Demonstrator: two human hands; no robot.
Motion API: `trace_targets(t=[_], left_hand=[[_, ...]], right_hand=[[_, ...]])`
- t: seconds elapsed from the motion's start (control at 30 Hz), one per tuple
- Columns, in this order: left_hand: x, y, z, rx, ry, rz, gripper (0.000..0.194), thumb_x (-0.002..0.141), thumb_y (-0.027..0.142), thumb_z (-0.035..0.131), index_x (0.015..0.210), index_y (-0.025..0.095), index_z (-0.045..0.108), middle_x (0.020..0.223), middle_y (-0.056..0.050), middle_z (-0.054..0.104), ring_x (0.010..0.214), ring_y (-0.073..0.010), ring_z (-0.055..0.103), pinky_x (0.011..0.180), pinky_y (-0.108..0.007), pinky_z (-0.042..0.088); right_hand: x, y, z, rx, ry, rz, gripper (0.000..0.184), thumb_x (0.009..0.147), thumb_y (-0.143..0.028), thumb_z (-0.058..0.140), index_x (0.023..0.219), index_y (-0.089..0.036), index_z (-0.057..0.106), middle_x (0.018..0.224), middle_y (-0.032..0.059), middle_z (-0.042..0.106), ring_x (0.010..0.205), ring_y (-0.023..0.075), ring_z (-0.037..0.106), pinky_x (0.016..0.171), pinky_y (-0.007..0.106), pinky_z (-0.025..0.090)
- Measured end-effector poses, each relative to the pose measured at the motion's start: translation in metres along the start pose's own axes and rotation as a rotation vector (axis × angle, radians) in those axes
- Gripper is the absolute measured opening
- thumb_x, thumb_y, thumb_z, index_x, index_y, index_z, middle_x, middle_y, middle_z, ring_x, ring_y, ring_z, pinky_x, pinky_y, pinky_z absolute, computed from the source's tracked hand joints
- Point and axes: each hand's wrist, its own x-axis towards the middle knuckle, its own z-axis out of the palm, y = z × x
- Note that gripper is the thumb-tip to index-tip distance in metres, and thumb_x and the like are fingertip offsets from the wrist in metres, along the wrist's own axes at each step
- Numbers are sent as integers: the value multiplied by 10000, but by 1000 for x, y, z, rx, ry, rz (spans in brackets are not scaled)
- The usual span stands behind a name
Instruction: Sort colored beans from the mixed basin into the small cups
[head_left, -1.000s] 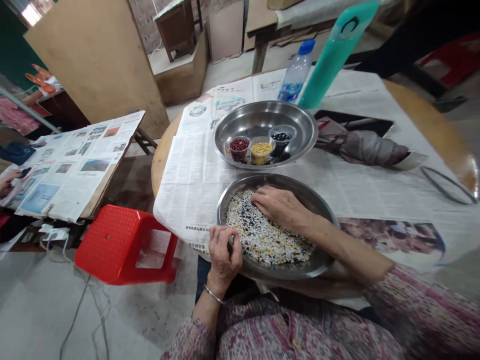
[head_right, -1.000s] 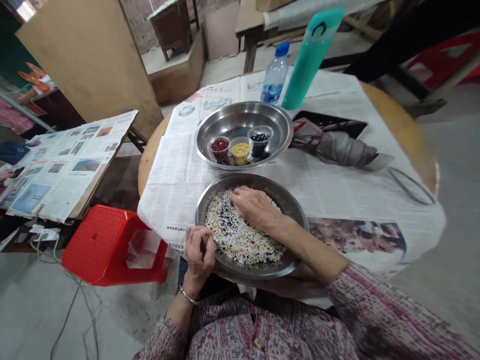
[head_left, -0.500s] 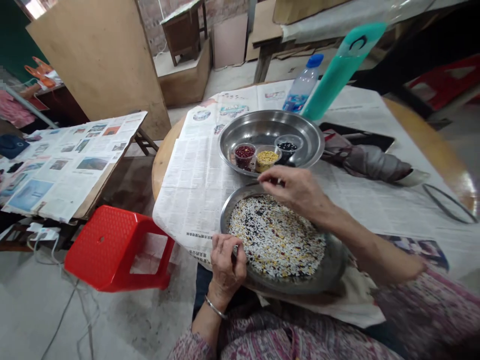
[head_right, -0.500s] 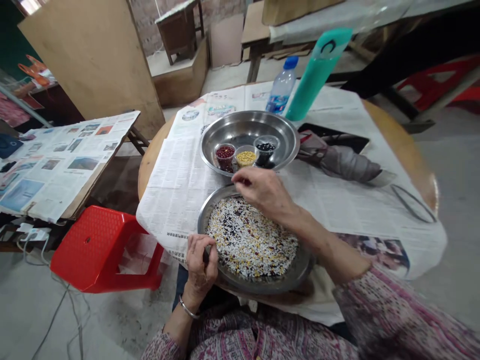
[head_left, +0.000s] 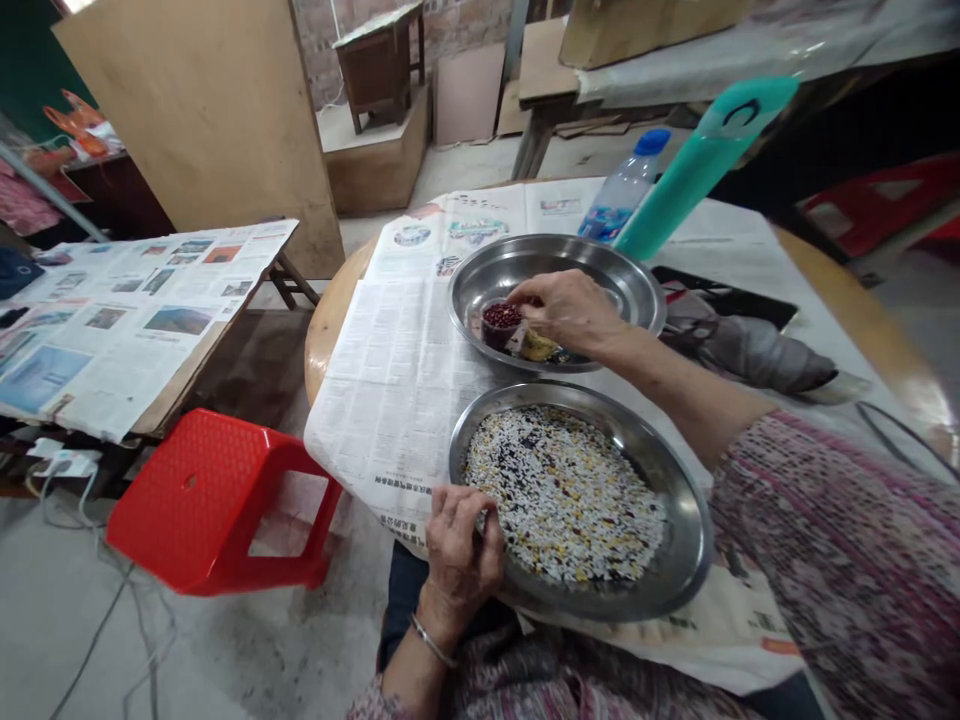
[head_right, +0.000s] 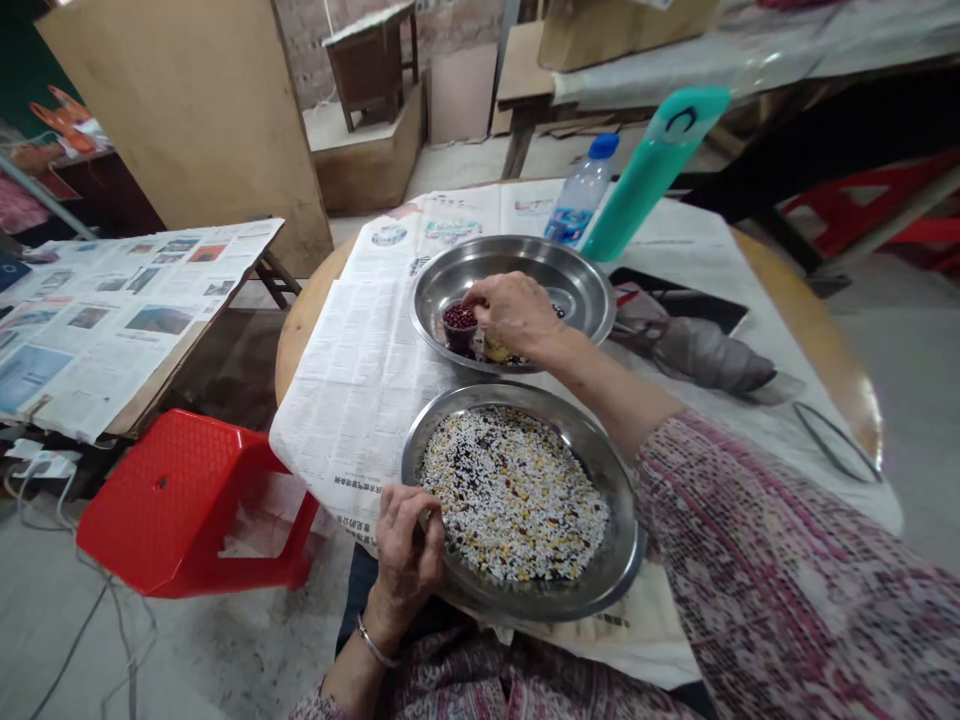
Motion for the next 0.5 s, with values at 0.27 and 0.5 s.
trace_targets(t=[0.27, 0.5], left_hand=[[1, -1, 0, -9, 1, 9, 143, 914, 76, 523, 985, 184, 583, 873, -44, 665, 818, -165, 606, 800, -329, 493], [-1, -1, 1, -20, 2, 8, 145, 905, 66, 542, 987, 181, 577, 887, -46, 661, 832, -167, 591, 808, -320, 484]], right_hand=[[9, -2, 9, -97, -98, -67, 308, 893, -226, 542, 1078, -185, 785, 1122, 133, 744, 973, 263, 643, 786, 369, 450], [3, -7, 1, -84, -67, -11, 314, 892, -218, 530, 1077, -150, 775, 1043, 142, 759, 910, 236, 645, 743, 341, 421]])
